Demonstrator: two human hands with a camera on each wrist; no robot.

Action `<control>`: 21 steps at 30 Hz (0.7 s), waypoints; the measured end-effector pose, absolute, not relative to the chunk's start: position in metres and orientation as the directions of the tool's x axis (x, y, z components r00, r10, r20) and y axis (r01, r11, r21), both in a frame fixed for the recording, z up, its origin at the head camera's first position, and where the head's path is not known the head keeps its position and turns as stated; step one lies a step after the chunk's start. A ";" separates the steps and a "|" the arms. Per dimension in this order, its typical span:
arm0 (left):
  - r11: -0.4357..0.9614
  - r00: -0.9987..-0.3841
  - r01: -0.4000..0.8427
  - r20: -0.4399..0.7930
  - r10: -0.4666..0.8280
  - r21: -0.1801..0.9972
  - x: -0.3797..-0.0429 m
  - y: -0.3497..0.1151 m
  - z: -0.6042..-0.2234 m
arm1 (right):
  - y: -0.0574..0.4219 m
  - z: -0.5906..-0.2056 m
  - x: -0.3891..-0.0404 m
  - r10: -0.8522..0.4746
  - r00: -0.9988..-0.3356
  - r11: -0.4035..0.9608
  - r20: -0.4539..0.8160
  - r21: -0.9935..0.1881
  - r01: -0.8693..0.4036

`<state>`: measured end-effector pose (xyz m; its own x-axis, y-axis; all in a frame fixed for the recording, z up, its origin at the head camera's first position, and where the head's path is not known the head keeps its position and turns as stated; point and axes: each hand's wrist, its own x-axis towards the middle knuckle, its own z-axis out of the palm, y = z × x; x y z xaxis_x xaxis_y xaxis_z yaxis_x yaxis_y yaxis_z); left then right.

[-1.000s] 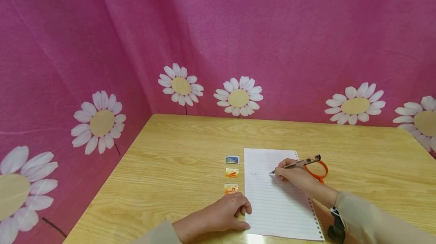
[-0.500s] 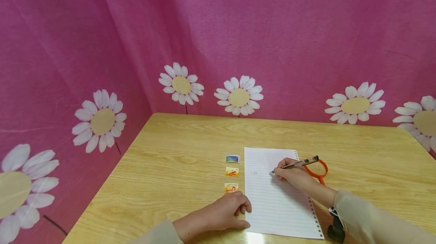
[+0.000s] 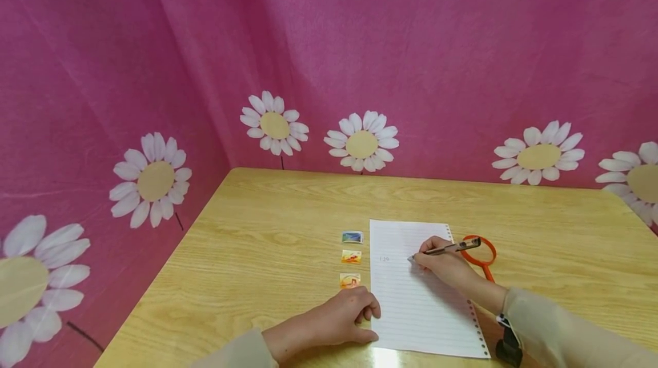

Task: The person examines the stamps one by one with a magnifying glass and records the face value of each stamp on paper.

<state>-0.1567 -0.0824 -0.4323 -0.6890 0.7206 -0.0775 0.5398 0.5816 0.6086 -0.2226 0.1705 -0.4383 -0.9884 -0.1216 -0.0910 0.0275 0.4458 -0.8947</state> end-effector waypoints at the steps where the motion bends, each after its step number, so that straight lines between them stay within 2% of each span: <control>1: 0.582 -0.688 0.541 -0.078 0.721 0.608 -0.157 -0.082 -0.432 | 0.171 -0.438 -0.223 -0.122 -0.988 0.446 -0.091 -0.895 0.028; 10: 0.583 -0.685 0.556 -0.070 0.725 0.592 -0.158 -0.082 -0.433 | 0.173 -0.438 -0.223 -0.155 -0.982 0.381 -0.104 -0.924 0.038; 21: 0.588 -0.688 0.544 -0.083 0.721 0.599 -0.158 -0.082 -0.433 | 0.173 -0.438 -0.224 -0.157 -0.978 0.440 -0.137 -0.896 0.055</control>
<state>-0.1582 -0.0820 -0.4335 -0.6878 0.7211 -0.0832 0.5440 0.5879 0.5986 -0.2239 0.1727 -0.4383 -0.9779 -0.1574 -0.1375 0.0553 0.4396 -0.8965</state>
